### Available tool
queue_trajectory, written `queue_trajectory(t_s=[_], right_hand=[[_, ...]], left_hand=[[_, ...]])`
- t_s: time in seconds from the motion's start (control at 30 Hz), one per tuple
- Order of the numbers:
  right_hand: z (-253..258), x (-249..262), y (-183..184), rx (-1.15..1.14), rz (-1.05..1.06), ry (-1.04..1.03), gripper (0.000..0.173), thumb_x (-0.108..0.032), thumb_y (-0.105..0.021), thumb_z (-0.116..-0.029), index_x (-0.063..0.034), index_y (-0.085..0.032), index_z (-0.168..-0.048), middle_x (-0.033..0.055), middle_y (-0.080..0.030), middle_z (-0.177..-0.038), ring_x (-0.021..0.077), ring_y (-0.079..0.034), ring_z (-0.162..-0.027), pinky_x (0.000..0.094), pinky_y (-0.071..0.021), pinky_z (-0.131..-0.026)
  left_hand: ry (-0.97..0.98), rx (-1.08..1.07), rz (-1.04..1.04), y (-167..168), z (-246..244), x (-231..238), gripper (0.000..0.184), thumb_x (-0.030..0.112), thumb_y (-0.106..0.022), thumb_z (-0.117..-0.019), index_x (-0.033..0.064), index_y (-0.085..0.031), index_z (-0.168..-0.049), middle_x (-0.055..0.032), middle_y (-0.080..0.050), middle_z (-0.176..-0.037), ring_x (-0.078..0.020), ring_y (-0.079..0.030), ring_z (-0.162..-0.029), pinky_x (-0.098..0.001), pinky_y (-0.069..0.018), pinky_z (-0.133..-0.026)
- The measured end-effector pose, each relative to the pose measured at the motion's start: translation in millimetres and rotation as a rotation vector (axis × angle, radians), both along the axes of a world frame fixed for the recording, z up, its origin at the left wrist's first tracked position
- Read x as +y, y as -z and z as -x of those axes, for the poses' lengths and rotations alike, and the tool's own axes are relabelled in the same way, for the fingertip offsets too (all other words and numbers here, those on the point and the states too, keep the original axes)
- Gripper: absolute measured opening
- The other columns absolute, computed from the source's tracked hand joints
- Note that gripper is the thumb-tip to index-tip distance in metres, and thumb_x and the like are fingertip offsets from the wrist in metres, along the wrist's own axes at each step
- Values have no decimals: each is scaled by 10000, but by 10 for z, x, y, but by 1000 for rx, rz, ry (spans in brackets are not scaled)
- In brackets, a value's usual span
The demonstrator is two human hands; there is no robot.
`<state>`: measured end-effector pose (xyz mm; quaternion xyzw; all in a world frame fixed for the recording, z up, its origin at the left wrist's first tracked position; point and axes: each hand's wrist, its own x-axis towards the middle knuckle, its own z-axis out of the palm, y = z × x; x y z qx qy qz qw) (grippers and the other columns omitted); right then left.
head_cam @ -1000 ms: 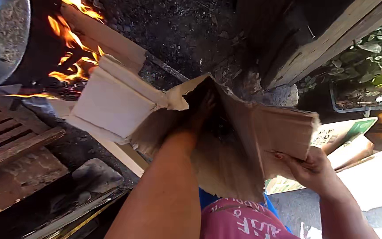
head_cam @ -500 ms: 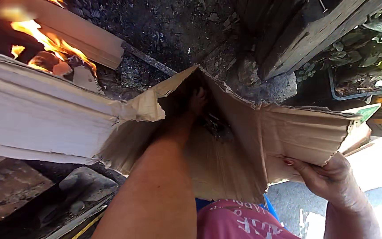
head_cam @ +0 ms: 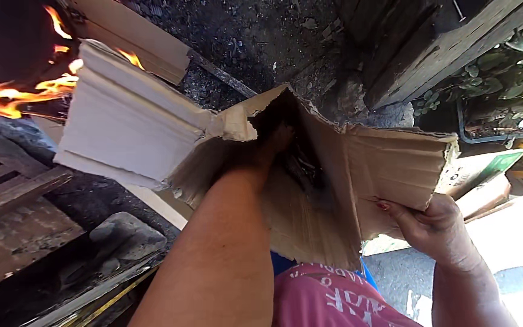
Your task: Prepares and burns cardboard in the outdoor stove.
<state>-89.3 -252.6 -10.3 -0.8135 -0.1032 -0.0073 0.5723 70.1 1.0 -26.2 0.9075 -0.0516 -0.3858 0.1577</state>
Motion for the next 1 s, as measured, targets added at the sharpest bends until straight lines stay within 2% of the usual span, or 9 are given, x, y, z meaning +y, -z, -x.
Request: queue_trajectory(t_s=[0.07,0.1,0.13,0.2,0.33,0.5,0.63,0.83,1.0], right_hand=[[-32,25,-30,22,12,15,159,-131,-662,-966,20,-707,-956,-4,-757,-920,-91,-676,-903,106,-559,-853],[-50,36,-47,37,22,22,165,-132,-659,-962,23,-712,-951,0,-757,-908,-91,-677,-887,106,-558,-842],[-71,44,-67,53,37,28,169,-134,-657,-957,23,-718,-948,3,-756,-897,-94,-676,-871,104,-554,-832],[-119,43,-113,101,64,28,157,-139,-652,-959,3,-718,-957,-15,-745,-878,-101,-667,-843,103,-553,-810],[-211,7,-186,191,159,35,153,-164,-653,-961,-26,-718,-952,-5,-724,-805,-41,-672,-747,185,-570,-724],[-374,-94,-292,265,192,55,132,-122,-681,-973,2,-711,-1003,71,-732,-839,94,-706,-765,346,-596,-766],[-501,-234,-255,299,140,71,125,-112,-672,-988,6,-699,-1019,78,-729,-842,104,-706,-754,351,-600,-759],[-573,-288,-223,411,43,53,151,-103,-664,-993,31,-689,-1058,99,-732,-871,127,-709,-775,373,-602,-789],[-619,-229,-243,481,1,42,185,-119,-659,-1010,31,-680,-1116,110,-737,-917,128,-710,-799,366,-599,-813]], left_hand=[[387,-196,71,1295,-179,456,312,108,-495,-1065,-56,-647,-1283,-282,-640,-1302,-447,-589,-1262,-567,-428,-1112],[559,-173,31,1570,-280,532,303,60,-515,-1041,-21,-652,-1298,-252,-642,-1319,-439,-587,-1268,-571,-419,-1125],[700,-137,-42,1606,-335,520,337,12,-555,-1003,3,-648,-1327,-231,-625,-1360,-435,-575,-1286,-577,-406,-1134],[859,-81,-184,1347,-359,397,395,-4,-597,-978,43,-627,-1369,-209,-598,-1407,-433,-556,-1307,-596,-389,-1134],[941,-83,-259,741,-304,266,431,-59,-584,-947,68,-630,-1356,-192,-598,-1392,-434,-563,-1275,-592,-438,-1073],[845,-96,-184,-114,-191,135,443,-70,-607,-947,80,-626,-1363,-185,-583,-1419,-447,-532,-1314,-579,-439,-1091],[798,-109,-127,-622,-173,48,539,-116,-686,-857,45,-618,-1367,-255,-571,-1402,-509,-501,-1324,-669,-421,-1065],[768,-152,-53,-943,-207,-38,552,-123,-663,-851,52,-616,-1372,-227,-584,-1388,-468,-537,-1302,-648,-426,-1069],[745,-135,-61,-1179,-220,-129,538,-81,-723,-847,41,-612,-1360,-223,-590,-1367,-446,-553,-1286,-612,-436,-1075]])
